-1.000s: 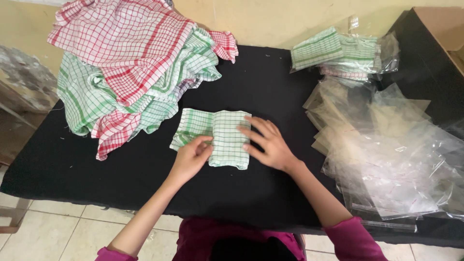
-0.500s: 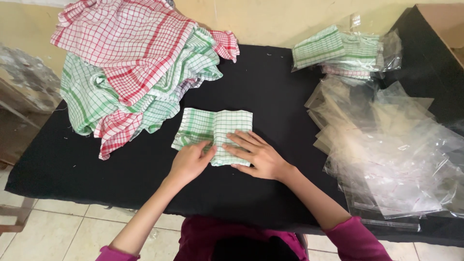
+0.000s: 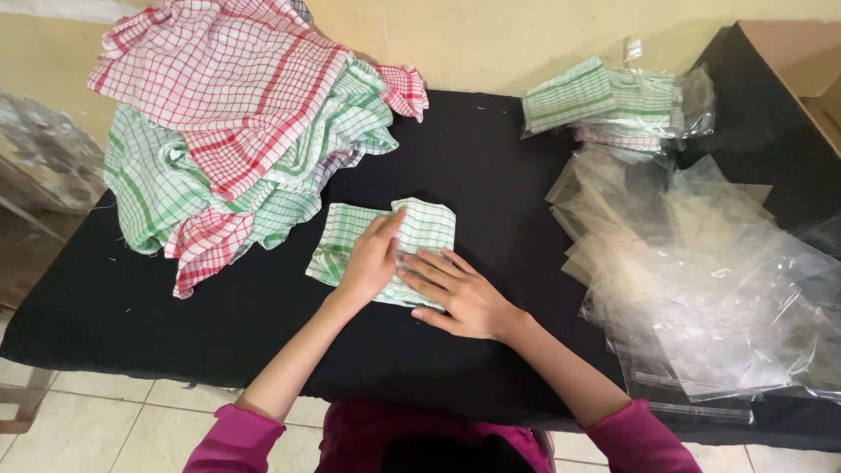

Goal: Folding kitchen towels and placing them into individual plastic bags for packaging

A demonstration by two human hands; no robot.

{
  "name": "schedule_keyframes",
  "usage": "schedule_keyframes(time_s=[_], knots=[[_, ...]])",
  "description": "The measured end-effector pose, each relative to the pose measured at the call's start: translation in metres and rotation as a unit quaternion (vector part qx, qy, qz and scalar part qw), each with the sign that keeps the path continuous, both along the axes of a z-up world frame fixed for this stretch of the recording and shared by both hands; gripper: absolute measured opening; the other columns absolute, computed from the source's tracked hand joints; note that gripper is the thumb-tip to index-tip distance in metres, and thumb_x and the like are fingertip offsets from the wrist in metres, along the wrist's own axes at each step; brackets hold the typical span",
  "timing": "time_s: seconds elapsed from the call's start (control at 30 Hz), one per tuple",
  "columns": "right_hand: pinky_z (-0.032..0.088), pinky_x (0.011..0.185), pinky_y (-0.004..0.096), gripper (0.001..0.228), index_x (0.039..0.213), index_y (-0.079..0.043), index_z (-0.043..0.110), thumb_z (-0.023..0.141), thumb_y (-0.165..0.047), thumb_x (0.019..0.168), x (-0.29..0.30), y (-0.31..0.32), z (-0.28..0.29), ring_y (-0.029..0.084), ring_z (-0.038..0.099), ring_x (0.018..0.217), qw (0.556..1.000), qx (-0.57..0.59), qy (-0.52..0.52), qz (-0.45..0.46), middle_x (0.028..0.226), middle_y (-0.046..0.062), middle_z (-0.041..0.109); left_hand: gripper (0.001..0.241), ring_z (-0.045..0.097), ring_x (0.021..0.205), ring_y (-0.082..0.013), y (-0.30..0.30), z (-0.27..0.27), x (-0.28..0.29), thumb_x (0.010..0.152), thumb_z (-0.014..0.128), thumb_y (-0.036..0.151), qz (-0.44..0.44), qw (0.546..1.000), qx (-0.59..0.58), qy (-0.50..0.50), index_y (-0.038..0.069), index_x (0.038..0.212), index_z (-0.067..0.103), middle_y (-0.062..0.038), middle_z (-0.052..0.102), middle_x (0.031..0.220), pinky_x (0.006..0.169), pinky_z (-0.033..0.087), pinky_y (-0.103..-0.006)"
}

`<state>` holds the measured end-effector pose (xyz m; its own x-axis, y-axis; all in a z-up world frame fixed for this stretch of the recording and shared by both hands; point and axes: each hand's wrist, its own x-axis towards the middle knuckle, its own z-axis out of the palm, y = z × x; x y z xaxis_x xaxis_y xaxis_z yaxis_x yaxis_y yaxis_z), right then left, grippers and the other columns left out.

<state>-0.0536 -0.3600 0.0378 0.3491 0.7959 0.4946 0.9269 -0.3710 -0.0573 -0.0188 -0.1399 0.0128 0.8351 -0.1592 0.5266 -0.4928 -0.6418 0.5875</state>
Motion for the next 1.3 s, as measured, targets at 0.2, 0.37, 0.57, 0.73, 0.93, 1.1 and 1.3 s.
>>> schedule_keyframes(time_s=[0.2, 0.37, 0.57, 0.73, 0.93, 1.1, 1.3], knots=[[0.035, 0.116, 0.056, 0.045, 0.145, -0.011, 0.058, 0.051, -0.035, 0.107, 0.01, 0.001, -0.009, 0.037, 0.05, 0.14, 0.984, 0.083, 0.15, 0.048, 0.144, 0.016, 0.06, 0.06, 0.059, 0.103, -0.0371, 0.015, -0.026, -0.002, 0.089, 0.063, 0.014, 0.099, 0.972, 0.211, -0.043, 0.018, 0.148, 0.052, -0.01, 0.051, 0.119, 0.074, 0.057, -0.0508], [0.052, 0.097, 0.042, 0.03, 0.123, -0.018, 0.069, 0.071, -0.027, 0.095, 0.035, -0.022, -0.029, 0.025, 0.064, 0.107, 0.971, 0.159, 0.094, -0.154, 0.103, -0.001, 0.065, 0.05, 0.054, 0.111, -0.0317, 0.036, -0.029, 0.003, 0.093, 0.062, 0.038, 0.164, 0.95, 0.264, -0.03, 0.023, 0.14, 0.06, -0.007, 0.051, 0.125, 0.084, 0.053, -0.0517], [0.041, 0.109, 0.056, 0.045, 0.137, -0.038, 0.063, 0.066, -0.054, 0.094, 0.033, -0.02, -0.037, 0.027, 0.049, 0.127, 0.947, 0.06, 0.154, -0.277, 0.111, -0.003, 0.056, 0.057, 0.051, 0.112, -0.035, 0.075, -0.025, 0.009, 0.089, 0.065, 0.043, 0.276, 0.914, 0.284, 0.084, 0.02, 0.141, 0.056, -0.009, 0.05, 0.12, 0.083, 0.051, -0.0526], [0.046, 0.104, 0.052, 0.034, 0.124, -0.029, 0.075, 0.071, -0.043, 0.094, 0.017, -0.005, -0.018, 0.038, 0.062, 0.112, 0.965, 0.127, 0.171, -0.153, 0.087, 0.006, 0.063, 0.054, 0.06, 0.107, -0.0384, 0.081, 0.007, -0.004, 0.097, 0.058, 0.022, 0.233, 0.933, 0.159, 0.224, 0.014, 0.149, 0.045, -0.016, 0.053, 0.113, 0.085, 0.054, -0.0508], [0.047, 0.102, 0.045, 0.044, 0.122, -0.017, 0.075, 0.078, -0.005, 0.08, 0.053, -0.036, -0.029, 0.035, 0.062, 0.11, 0.891, 0.295, 0.307, -0.155, 0.107, 0.013, 0.064, 0.074, 0.061, 0.116, -0.0523, 0.074, -0.003, 0.006, 0.082, 0.07, 0.013, 0.037, 0.971, 0.0, 0.236, 0.025, 0.15, 0.044, -0.029, 0.06, 0.121, 0.1, 0.049, -0.057], [0.043, 0.1, 0.048, 0.068, 0.142, -0.016, 0.048, 0.071, 0.0, 0.079, 0.054, -0.076, 0.021, 0.034, 0.062, 0.113, 0.844, 0.403, 0.217, -0.279, 0.116, 0.015, 0.068, 0.062, 0.072, 0.089, -0.0305, 0.04, 0.018, -0.009, 0.083, 0.079, 0.02, -0.07, 0.956, -0.045, 0.282, 0.018, 0.141, 0.059, -0.02, 0.063, 0.112, 0.079, 0.06, -0.0408], [0.041, 0.104, 0.045, 0.076, 0.148, -0.008, 0.033, 0.069, 0.009, 0.083, 0.035, -0.061, 0.04, 0.031, 0.062, 0.116, 0.845, 0.463, 0.169, -0.205, 0.121, 0.019, 0.068, 0.031, 0.071, 0.1, -0.0315, 0.015, 0.039, -0.001, 0.098, 0.065, 0.031, -0.057, 0.955, -0.067, 0.284, 0.019, 0.126, 0.072, -0.016, 0.068, 0.114, 0.084, 0.059, -0.0415]])
